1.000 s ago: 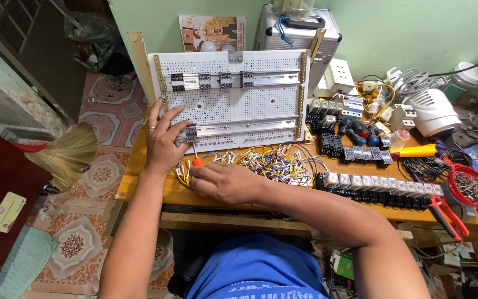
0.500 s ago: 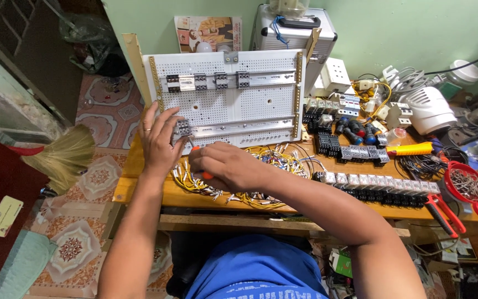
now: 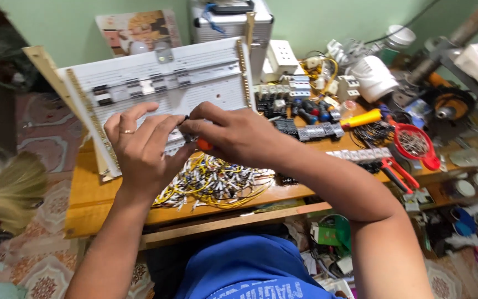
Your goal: The person assembles an electrical distribution board by placing black components onto a white perforated panel and securing them with a screwdriver. They repeatedly pick up components from a pile on the table, position them on the board, and tighten the screws to fix them in place.
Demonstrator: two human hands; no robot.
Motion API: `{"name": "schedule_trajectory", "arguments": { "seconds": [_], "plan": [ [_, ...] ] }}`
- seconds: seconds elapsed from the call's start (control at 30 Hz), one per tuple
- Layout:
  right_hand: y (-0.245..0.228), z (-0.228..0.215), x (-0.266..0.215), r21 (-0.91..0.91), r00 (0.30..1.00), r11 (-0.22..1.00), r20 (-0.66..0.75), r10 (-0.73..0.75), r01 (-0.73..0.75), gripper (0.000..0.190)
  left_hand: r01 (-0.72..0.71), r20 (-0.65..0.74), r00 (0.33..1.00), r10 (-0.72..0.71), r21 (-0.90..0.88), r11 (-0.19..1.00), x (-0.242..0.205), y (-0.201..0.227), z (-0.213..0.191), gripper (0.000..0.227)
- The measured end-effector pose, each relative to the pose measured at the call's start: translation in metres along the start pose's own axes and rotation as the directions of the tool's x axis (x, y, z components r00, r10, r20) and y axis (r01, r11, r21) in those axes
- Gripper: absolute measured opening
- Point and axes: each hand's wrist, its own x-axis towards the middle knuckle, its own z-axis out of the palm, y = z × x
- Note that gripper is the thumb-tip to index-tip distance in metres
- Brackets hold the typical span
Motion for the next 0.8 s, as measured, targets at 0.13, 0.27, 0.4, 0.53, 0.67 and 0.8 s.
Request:
{"name": "schedule_trajectory", "arguments": {
  "seconds": [0.13,0.27,0.4,0.53,0.67,0.8],
  "plan": [
    [0.001,-0.061,-0.004,-0.047,0.997,0.998,0.066,0.037,-0.034,0.04,-0.081,0.001,0.997,0.081,-0.053,0.995,0.028,0.02,0.016,0.038],
    [0.022,-0.079,-0.03,-0.06,0.996,0.997,0.072,0.048,-0.044,0.039,-0.148,0.047,0.987,0.155,-0.125,0.981,0.041,0.037,0.039,0.045],
    [0.044,-0.092,-0.063,-0.029,0.966,0.983,0.18,0.185,-0.183,0.04,-0.077,0.242,0.959,0.145,-0.267,0.96,0.041,0.05,0.038,0.066],
    [0.09,-0.097,-0.108,-0.168,0.708,0.871,0.522,0.475,-0.461,0.041,0.015,0.372,0.921,0.115,-0.329,0.944,0.032,0.044,0.024,0.059],
    [0.13,-0.065,-0.161,-0.262,0.417,0.738,0.687,0.595,-0.621,0.039,-0.077,0.335,0.93,0.153,-0.229,0.97,0.026,0.028,-0.001,0.057],
    [0.137,-0.049,-0.183,-0.266,0.362,0.734,0.735,0.574,-0.624,0.039,0.039,0.352,0.936,0.031,-0.19,0.981,0.01,0.004,-0.022,0.055]
  ]
}}
